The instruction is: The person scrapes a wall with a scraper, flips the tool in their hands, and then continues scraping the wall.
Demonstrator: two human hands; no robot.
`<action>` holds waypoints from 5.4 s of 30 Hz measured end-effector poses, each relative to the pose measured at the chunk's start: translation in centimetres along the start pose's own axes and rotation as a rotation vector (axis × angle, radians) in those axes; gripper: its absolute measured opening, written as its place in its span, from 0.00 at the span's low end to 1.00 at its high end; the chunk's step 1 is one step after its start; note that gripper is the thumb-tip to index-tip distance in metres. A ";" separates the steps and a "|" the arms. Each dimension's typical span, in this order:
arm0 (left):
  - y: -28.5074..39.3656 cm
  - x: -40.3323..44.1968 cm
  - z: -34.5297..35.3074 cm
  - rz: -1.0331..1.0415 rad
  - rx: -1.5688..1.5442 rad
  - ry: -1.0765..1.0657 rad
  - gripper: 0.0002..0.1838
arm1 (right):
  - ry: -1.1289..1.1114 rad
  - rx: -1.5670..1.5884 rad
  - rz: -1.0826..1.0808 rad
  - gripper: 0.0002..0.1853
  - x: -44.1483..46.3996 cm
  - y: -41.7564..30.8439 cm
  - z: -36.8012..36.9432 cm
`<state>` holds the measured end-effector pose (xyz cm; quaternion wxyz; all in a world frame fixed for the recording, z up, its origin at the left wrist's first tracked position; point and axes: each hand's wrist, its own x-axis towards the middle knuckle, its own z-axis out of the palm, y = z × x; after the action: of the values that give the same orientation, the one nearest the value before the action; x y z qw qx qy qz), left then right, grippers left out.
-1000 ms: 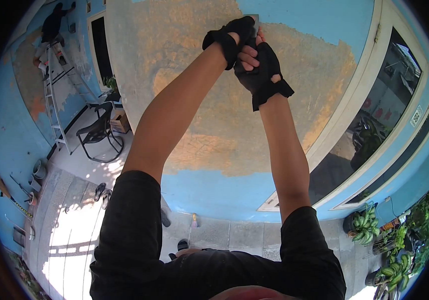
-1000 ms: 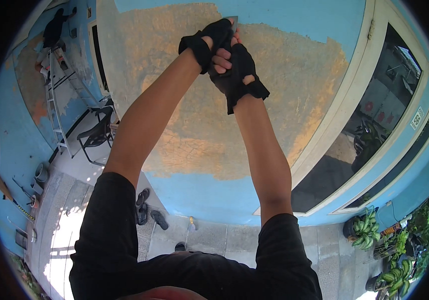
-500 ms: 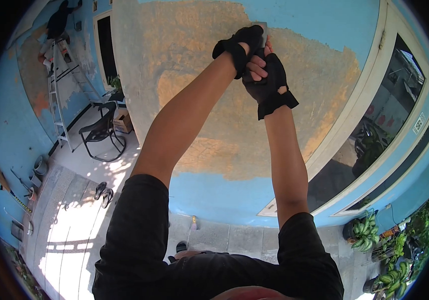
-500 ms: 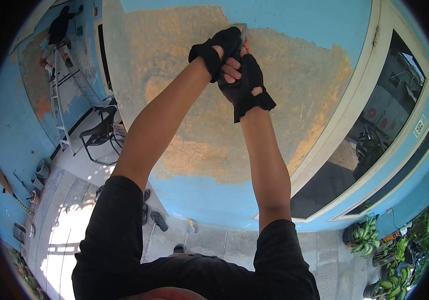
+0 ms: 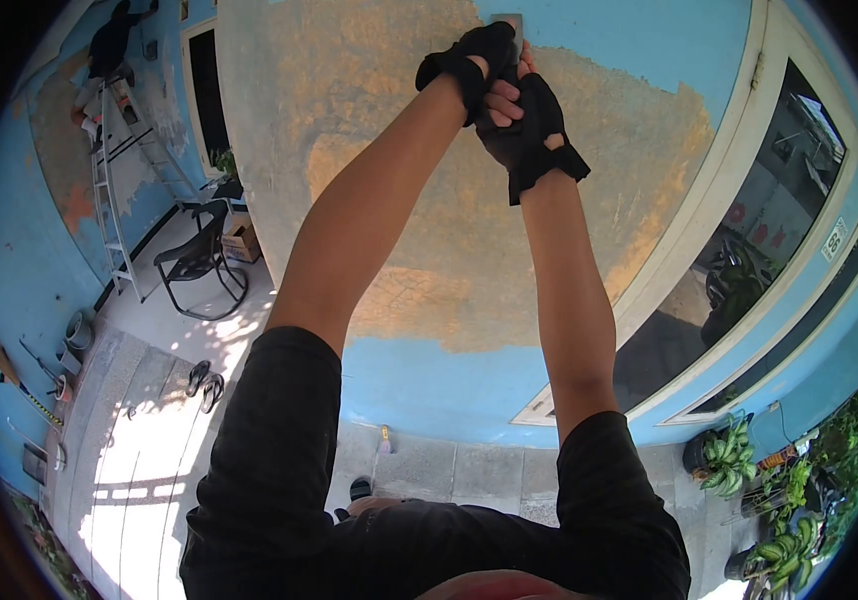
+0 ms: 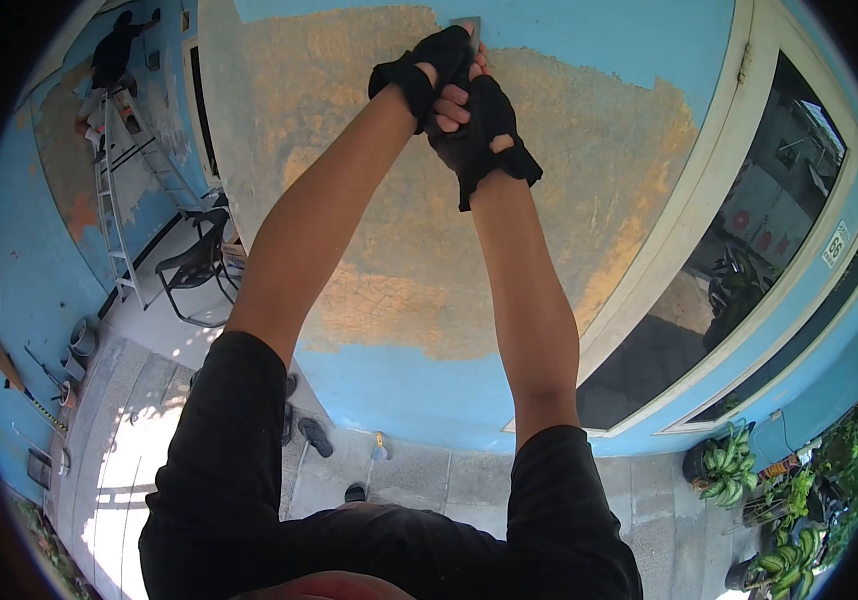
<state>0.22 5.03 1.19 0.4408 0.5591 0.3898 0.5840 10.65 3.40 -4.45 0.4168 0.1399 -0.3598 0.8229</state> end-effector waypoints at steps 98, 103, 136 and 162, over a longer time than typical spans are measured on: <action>-28.5 -38.8 -4.4 -0.221 -0.610 -0.474 0.83 | 0.697 -1.817 -0.149 0.55 -29.2 22.7 -6.8; -30.9 -36.6 -2.0 -0.294 -0.723 -0.456 0.83 | 0.433 -1.982 -0.103 0.55 -30.2 20.0 -8.7; -29.2 -30.2 1.5 -0.198 1.184 -0.195 0.74 | 0.651 -1.668 0.046 0.28 -28.4 18.0 -17.7; -30.3 -31.1 2.0 -0.002 1.515 -0.227 0.63 | 0.913 -1.665 0.082 0.25 -28.2 15.1 -14.9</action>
<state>4.20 -15.31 -36.97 -0.0250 0.7648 0.6366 0.0958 17.10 -8.44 -37.07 0.4536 -0.5499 -0.6380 0.2912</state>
